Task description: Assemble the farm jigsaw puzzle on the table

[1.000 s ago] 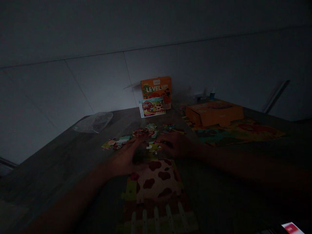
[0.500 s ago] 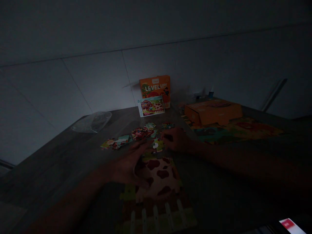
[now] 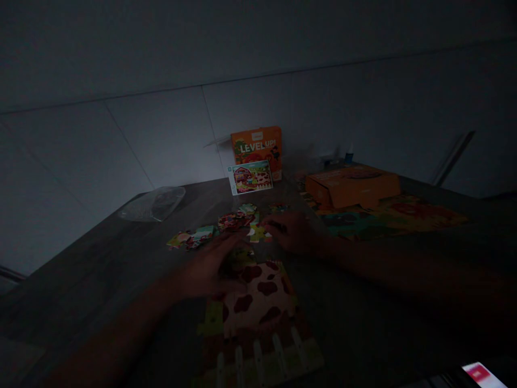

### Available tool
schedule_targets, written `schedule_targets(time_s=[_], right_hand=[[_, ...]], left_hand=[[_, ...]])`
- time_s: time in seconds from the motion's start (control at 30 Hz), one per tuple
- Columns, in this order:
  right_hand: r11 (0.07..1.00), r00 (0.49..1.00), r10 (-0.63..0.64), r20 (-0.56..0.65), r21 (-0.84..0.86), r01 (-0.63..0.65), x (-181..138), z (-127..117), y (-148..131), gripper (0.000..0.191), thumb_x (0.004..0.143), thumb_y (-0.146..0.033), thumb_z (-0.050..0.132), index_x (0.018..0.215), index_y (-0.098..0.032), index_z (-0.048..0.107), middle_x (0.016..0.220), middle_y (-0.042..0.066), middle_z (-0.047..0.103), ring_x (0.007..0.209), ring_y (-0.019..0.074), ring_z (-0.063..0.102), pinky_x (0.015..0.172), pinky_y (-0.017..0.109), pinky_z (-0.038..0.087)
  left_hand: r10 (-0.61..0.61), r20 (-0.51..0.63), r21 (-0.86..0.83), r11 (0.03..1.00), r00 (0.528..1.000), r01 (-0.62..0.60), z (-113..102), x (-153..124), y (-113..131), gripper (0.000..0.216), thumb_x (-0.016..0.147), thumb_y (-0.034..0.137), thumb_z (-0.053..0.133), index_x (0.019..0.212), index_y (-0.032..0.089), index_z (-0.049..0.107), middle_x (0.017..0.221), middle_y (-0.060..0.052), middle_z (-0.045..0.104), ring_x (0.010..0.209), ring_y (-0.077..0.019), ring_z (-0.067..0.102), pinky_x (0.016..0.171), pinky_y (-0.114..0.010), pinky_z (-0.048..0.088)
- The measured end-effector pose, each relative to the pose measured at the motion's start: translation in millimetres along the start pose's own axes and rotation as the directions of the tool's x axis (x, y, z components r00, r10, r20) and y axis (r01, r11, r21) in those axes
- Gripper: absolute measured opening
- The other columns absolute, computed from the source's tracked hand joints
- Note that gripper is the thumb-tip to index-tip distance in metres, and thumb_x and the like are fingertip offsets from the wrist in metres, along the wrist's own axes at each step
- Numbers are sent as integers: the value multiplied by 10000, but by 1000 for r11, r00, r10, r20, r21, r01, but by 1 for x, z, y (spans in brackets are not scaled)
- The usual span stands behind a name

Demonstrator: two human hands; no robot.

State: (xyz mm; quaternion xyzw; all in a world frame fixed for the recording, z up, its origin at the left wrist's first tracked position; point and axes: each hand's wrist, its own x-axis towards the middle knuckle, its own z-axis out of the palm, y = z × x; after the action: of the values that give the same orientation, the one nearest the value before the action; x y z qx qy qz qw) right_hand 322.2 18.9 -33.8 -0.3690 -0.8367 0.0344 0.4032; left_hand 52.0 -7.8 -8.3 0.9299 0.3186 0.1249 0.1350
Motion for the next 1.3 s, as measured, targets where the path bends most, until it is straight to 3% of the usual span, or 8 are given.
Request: schedule_targets(time_s=[0.1, 0.17, 0.23, 0.73, 1.1, 1.3], right_hand=[[987, 985, -145, 98, 88, 137, -3, 3, 1, 202, 900, -237, 551, 955, -161, 730, 856, 66, 746, 751, 166, 655, 693, 265, 441], [982, 977, -168, 132, 110, 154, -4, 4, 3, 185, 892, -234, 575, 964, -163, 730, 882, 66, 752, 772, 171, 660, 721, 272, 451], [983, 976, -161, 149, 117, 145, -4, 5, 5, 182, 895, -241, 586, 970, -157, 730, 875, 68, 750, 769, 171, 662, 721, 272, 452], [983, 970, -167, 174, 111, 149, -4, 0, 1, 236, 905, -213, 510, 982, -124, 715, 861, 91, 737, 756, 172, 649, 687, 268, 443], [981, 973, -188, 135, 77, 179, -4, 4, 4, 251, 909, -231, 497, 969, -136, 721, 886, 103, 746, 778, 191, 674, 710, 293, 468], [984, 975, -171, 140, 78, 162, -4, 2, 3, 238, 902, -224, 503, 968, -150, 720, 907, 90, 752, 786, 182, 679, 723, 285, 470]], left_hand=[[77, -123, 70, 995, 989, -69, -1, 3, -3, 606, 926, 396, 607, 1467, 250, 379, 1429, -110, 509, 1326, -285, 463, 1103, -478, 407], [198, -138, 104, 977, 970, -185, -2, 6, -3, 376, 966, 305, 549, 1338, 242, 543, 1314, -94, 602, 1257, -255, 525, 1072, -446, 440], [280, -125, 125, 956, 952, -265, -2, 8, -2, 288, 972, 262, 536, 1246, 232, 620, 1253, -92, 640, 1218, -246, 554, 1045, -438, 461], [329, -104, 147, 938, 939, -313, -2, 9, -3, 263, 953, 193, 559, 1192, 216, 665, 1212, -73, 690, 1152, -218, 620, 1096, -443, 425], [315, -114, 126, 945, 942, -300, 0, 9, -4, 267, 959, 210, 551, 1201, 222, 661, 1209, -80, 685, 1160, -231, 602, 1038, -447, 463], [260, -83, 157, 957, 962, -245, -6, 9, -3, 215, 958, 269, 543, 1068, 208, 717, 1076, -95, 689, 1070, -239, 607, 938, -409, 497]])
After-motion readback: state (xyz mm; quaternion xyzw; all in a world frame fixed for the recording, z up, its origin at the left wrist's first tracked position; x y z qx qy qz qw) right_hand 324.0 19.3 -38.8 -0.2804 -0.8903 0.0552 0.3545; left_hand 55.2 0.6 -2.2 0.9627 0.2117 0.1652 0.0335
